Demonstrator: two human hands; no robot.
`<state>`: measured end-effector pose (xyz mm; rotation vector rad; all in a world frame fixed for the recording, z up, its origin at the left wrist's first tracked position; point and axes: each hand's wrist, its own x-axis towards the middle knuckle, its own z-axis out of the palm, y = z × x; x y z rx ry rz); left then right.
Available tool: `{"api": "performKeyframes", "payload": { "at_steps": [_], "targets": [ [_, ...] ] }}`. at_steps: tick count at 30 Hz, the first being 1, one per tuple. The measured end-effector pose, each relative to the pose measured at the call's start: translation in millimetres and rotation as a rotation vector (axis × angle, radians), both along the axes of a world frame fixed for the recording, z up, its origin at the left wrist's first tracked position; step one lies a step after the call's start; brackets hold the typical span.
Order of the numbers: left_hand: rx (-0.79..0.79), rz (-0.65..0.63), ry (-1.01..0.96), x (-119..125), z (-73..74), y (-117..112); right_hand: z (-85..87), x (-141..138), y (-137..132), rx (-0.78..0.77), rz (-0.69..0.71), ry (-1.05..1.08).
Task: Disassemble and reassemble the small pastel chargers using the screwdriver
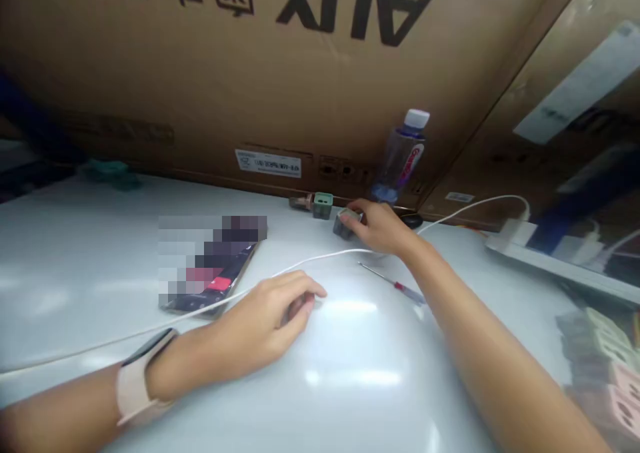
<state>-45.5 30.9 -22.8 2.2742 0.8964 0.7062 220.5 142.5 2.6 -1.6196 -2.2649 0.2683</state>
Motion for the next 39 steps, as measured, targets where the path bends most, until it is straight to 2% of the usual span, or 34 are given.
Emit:
{"api": "performKeyframes", "payload": {
  "at_steps": [9,14,22,27,28,30,32,34,39],
  "targets": [
    [-0.017,-0.008,0.002,0,-0.5,0,3.0,-2,-4,-0.01,-0.005,-0.019],
    [0.002,0.002,-0.008,-1,-0.1,-1,6.6,-2,-13,-0.026,0.063,0.052],
    [0.095,0.088,0.027,0,-3.9,1,18.6,-10,-36,-0.003,0.111,0.358],
    [0.112,0.105,0.096,-2,-4.4,4,30.0,-15,-77,0.062,0.093,0.658],
    [0.086,0.09,0.092,-2,-3.3,3,32.1,-15,-88,0.05,0.106,0.718],
    [0.017,0.04,0.056,-2,0.2,2,34.5,-16,-110,-0.099,0.128,0.866],
    [-0.042,0.008,-0.006,-1,4.1,-1,32.5,-18,-126,-0.221,0.137,0.826],
    [-0.072,0.016,-0.047,-1,6.7,-3,25.1,-22,-137,-0.316,0.127,0.799],
    [-0.106,0.002,-0.086,3,5.9,-4,-3.5,-35,-145,-0.431,0.121,0.856]
  ]
}}
